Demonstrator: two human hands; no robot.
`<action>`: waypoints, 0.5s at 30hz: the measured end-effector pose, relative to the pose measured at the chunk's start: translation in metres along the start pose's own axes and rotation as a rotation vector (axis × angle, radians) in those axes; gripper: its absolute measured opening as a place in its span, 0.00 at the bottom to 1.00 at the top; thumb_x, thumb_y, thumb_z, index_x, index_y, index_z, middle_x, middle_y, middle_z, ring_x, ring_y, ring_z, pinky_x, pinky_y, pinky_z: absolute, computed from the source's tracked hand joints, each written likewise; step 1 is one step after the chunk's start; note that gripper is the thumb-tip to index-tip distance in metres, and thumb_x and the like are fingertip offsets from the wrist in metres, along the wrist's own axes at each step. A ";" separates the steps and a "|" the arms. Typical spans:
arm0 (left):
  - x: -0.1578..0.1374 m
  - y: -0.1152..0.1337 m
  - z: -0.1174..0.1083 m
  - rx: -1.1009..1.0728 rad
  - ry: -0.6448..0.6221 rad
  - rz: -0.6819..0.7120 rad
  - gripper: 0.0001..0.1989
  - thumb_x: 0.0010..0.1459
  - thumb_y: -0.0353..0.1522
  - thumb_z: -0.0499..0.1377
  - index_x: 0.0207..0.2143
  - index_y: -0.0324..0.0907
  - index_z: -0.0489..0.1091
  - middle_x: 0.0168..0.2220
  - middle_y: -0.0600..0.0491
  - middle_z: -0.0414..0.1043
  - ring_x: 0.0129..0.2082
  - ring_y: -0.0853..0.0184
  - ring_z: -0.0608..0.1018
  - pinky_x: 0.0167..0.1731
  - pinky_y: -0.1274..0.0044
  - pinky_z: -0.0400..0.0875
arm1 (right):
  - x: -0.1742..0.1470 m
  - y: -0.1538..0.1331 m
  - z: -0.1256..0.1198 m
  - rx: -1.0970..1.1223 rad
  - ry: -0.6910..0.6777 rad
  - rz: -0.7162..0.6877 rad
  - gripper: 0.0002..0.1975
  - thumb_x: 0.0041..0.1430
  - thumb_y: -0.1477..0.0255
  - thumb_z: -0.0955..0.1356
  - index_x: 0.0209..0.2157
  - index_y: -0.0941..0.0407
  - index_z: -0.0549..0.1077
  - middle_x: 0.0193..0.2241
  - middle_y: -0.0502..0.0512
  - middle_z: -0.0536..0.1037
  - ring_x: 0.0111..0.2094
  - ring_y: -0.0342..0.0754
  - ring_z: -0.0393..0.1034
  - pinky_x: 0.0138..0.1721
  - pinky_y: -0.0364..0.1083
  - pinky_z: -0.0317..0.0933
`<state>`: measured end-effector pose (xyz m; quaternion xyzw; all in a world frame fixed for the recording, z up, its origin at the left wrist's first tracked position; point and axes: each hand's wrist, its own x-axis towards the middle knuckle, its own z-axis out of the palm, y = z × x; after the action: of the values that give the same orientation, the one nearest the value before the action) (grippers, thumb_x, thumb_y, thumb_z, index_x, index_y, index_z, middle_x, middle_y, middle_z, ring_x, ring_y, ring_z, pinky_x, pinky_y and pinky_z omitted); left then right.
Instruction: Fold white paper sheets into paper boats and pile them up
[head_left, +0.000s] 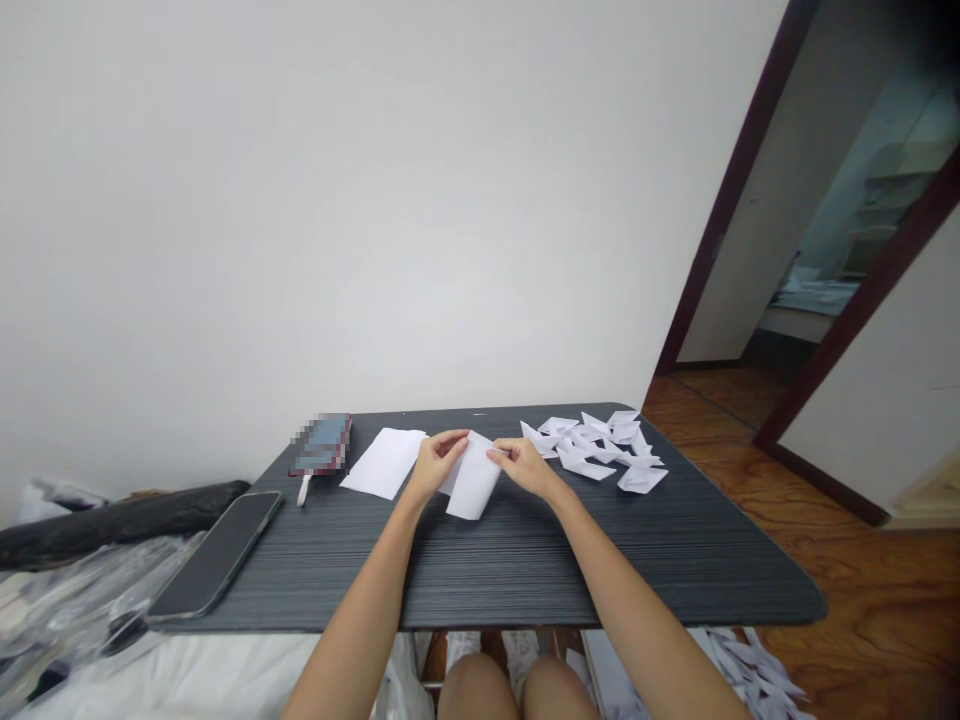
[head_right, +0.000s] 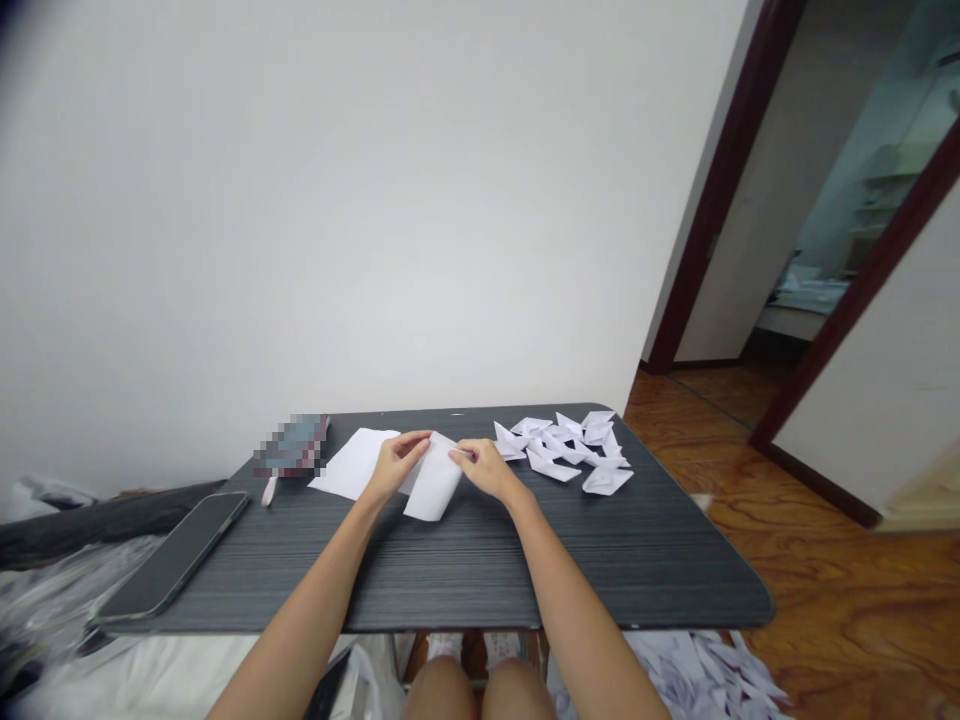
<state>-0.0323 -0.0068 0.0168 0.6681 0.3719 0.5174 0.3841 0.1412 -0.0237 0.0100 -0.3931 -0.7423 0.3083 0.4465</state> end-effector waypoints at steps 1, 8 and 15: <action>-0.001 -0.001 0.002 0.017 0.021 0.001 0.13 0.47 0.35 0.57 0.34 0.36 0.71 0.34 0.46 0.73 0.34 0.64 0.74 0.35 0.75 0.68 | -0.001 -0.003 0.001 -0.025 0.013 -0.013 0.15 0.51 0.65 0.60 0.18 0.59 0.66 0.17 0.47 0.64 0.22 0.40 0.56 0.24 0.40 0.50; -0.006 0.005 0.010 0.083 0.101 0.077 0.13 0.48 0.32 0.54 0.35 0.35 0.71 0.35 0.47 0.73 0.32 0.65 0.75 0.32 0.76 0.69 | 0.002 -0.010 0.000 -0.090 0.139 -0.099 0.13 0.54 0.67 0.58 0.24 0.59 0.68 0.23 0.51 0.69 0.27 0.43 0.61 0.29 0.41 0.53; -0.009 0.009 0.013 0.146 0.132 0.135 0.12 0.49 0.32 0.53 0.34 0.36 0.71 0.34 0.47 0.74 0.32 0.65 0.75 0.33 0.75 0.70 | 0.002 -0.011 0.000 -0.121 0.139 -0.144 0.12 0.54 0.69 0.60 0.21 0.59 0.67 0.23 0.51 0.69 0.26 0.42 0.60 0.29 0.41 0.53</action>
<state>-0.0200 -0.0208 0.0192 0.6823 0.3874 0.5563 0.2736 0.1372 -0.0274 0.0198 -0.3854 -0.7531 0.2020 0.4934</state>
